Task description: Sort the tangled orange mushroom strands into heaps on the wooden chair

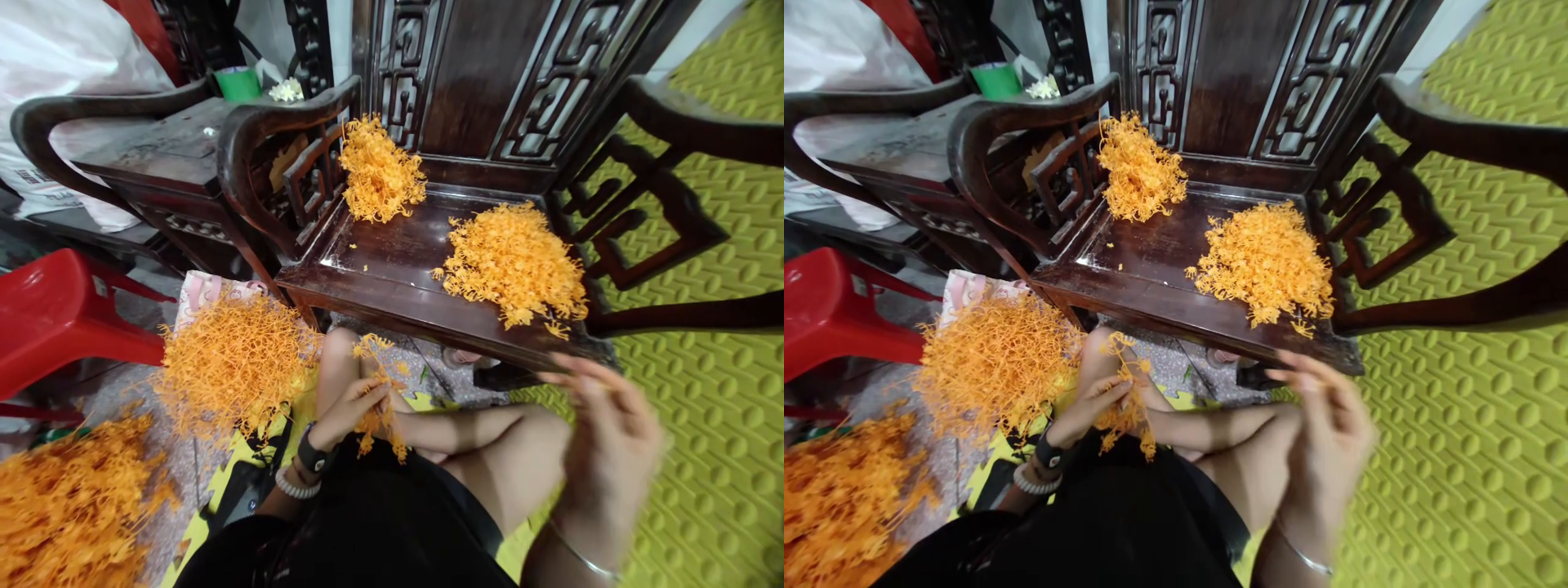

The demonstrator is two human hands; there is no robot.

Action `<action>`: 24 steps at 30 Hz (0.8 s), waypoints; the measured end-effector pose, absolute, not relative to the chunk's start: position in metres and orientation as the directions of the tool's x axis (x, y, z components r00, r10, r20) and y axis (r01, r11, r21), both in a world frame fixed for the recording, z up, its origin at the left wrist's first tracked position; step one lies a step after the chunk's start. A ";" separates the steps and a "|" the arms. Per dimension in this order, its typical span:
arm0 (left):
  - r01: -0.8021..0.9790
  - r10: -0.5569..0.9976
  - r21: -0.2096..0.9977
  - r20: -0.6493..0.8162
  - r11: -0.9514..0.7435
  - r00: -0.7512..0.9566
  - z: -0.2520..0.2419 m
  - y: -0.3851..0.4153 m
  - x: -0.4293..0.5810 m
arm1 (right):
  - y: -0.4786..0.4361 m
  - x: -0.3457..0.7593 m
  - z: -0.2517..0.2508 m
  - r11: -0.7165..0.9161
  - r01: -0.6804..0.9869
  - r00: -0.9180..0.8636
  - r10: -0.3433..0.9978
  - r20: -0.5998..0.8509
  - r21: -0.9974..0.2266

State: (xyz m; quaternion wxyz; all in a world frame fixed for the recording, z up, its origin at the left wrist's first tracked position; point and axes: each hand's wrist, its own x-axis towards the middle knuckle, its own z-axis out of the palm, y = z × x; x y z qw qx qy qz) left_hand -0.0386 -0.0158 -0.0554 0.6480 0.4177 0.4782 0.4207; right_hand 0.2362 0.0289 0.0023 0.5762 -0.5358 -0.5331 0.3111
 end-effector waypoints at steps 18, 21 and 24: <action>-0.183 0.898 0.923 -0.260 0.339 0.354 -0.051 -0.011 -0.016 | 0.017 0.155 -0.045 0.024 0.008 -0.160 0.987 0.022 -1.000; -0.179 0.907 0.909 -0.324 0.377 0.270 -0.051 -0.013 -0.016 | 0.016 0.159 -0.043 -0.041 -0.052 -0.120 0.992 -0.035 -0.998; -0.117 0.935 0.941 -0.291 0.318 0.202 -0.048 -0.016 -0.014 | 0.012 0.160 -0.043 -0.081 -0.143 -0.115 0.991 -0.065 -0.986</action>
